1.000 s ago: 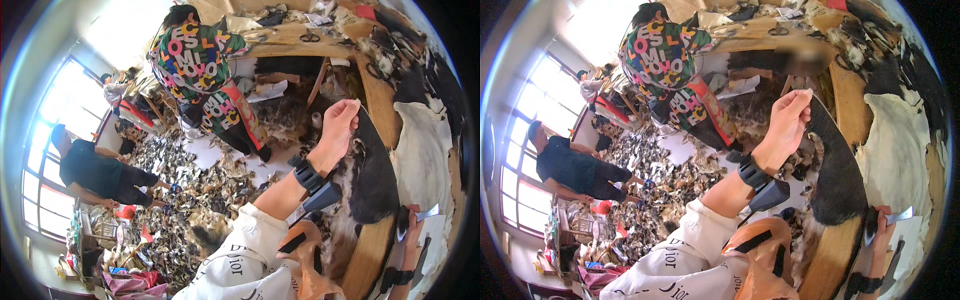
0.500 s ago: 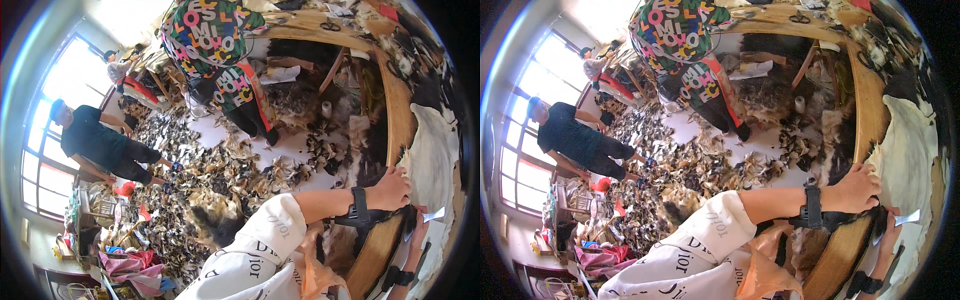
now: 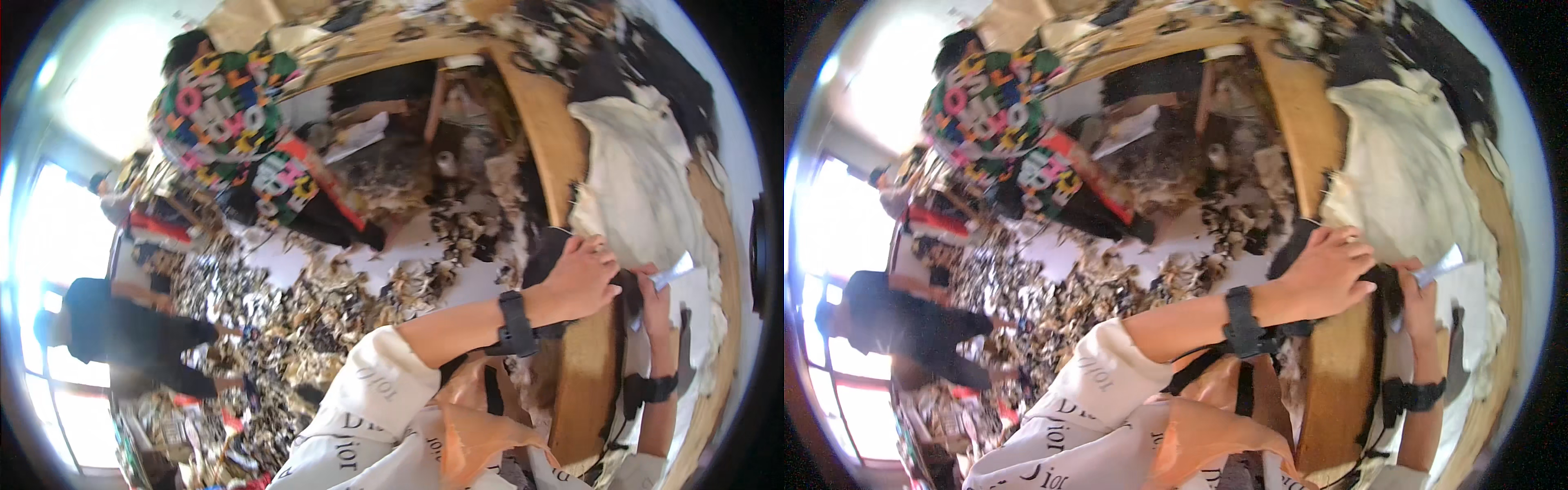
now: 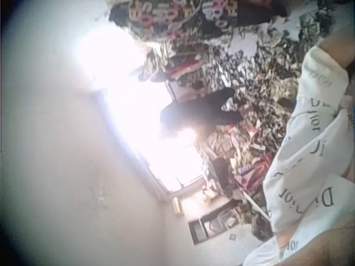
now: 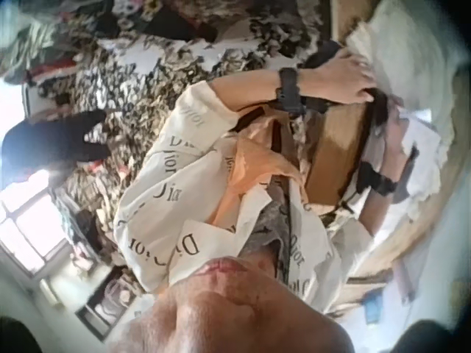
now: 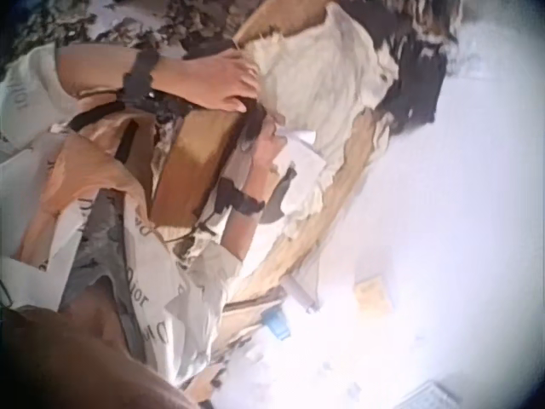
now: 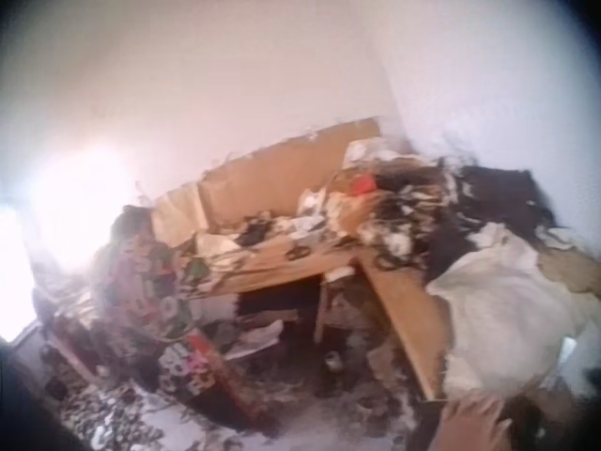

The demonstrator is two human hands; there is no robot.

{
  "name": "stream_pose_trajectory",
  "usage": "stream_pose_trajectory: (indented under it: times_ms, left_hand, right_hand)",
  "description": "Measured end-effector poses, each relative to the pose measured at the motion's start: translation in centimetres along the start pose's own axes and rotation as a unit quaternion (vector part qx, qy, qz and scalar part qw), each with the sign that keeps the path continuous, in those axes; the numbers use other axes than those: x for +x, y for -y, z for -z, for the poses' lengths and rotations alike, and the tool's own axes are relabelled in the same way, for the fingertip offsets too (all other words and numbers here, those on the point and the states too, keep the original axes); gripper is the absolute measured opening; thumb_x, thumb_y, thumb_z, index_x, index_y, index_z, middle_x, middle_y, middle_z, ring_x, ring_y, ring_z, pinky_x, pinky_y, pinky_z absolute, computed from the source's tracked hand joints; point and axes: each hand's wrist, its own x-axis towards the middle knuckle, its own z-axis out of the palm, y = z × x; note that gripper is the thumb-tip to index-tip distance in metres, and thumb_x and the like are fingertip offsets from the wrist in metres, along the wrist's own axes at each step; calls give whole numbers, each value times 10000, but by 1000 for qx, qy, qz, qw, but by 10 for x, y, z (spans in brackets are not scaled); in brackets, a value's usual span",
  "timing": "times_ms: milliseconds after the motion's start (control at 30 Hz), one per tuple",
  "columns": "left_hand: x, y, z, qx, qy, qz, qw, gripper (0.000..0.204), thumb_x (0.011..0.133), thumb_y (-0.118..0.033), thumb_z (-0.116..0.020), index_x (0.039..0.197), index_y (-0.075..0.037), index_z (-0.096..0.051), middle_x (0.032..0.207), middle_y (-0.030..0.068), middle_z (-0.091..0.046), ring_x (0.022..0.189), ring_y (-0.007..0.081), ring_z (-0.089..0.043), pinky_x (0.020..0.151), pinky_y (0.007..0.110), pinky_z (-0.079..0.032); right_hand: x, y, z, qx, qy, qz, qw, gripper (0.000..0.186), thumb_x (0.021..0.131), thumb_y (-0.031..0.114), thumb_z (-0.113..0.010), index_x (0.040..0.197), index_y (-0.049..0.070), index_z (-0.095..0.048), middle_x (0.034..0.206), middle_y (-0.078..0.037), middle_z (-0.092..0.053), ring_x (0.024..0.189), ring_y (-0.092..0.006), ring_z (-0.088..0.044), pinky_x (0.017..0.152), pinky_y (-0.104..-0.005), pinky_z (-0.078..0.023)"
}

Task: Cutting and preparing fur pelts using a stencil and hand knife.

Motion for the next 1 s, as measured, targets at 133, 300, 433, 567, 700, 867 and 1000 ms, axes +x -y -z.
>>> stream_pose_trajectory:
  times_ms: [133,300,433,567,700,867,1000]
  left_hand:
    - [11,-3,-8,58,10,-84,995,454,788,-357,-578,1094,-21,-567,1153,96,-520,1187,260,-387,963,448,-292]
    - [37,18,8,89,161,-156,970,518,749,-384,-619,1094,-3,-558,1096,84,-528,1086,248,-459,888,388,-372]
    - [60,12,22,77,241,-217,943,536,718,-364,-652,1091,6,-550,1067,95,-526,1010,259,-473,848,365,-400]
    - [72,21,26,92,274,-270,918,610,673,-371,-687,1107,24,-519,1056,101,-503,985,275,-473,782,379,-445]
    - [86,21,23,112,338,-311,881,640,655,-366,-706,1116,28,-502,1037,100,-496,992,262,-469,756,378,-453]
    - [101,30,17,39,380,-305,872,652,641,-341,-738,1123,20,-487,993,138,-535,896,319,-550,704,385,-475]
    - [108,42,14,-18,418,-266,869,615,671,-321,-728,1133,2,-483,918,184,-601,811,365,-598,675,409,-482]
  right_hand:
    - [-5,2,-1,39,-12,-35,999,164,854,128,-495,876,7,-605,768,-24,-580,749,-113,-517,701,-266,-424]
    - [1,16,0,-18,31,-2,999,195,875,156,-489,958,29,-612,840,-90,-630,774,-198,-573,735,-318,-455]
    - [-16,14,9,-93,20,-6,995,207,854,158,-482,944,28,-615,794,-100,-614,740,-191,-558,706,-315,-446]
    - [-30,50,15,83,-168,-119,975,221,831,169,-455,875,12,-604,687,-95,-564,608,-191,-501,611,-317,-430]
    - [-43,62,-13,41,-312,-226,922,192,828,159,-477,890,17,-592,641,-102,-553,611,-201,-524,606,-323,-425]
    - [-26,65,-56,81,-459,-238,852,154,829,131,-486,870,13,-576,651,-114,-547,608,-223,-530,598,-335,-425]
    - [-18,66,-77,41,-484,-220,846,161,853,106,-462,872,2,-584,628,-52,-504,594,-125,-443,556,-279,-369]
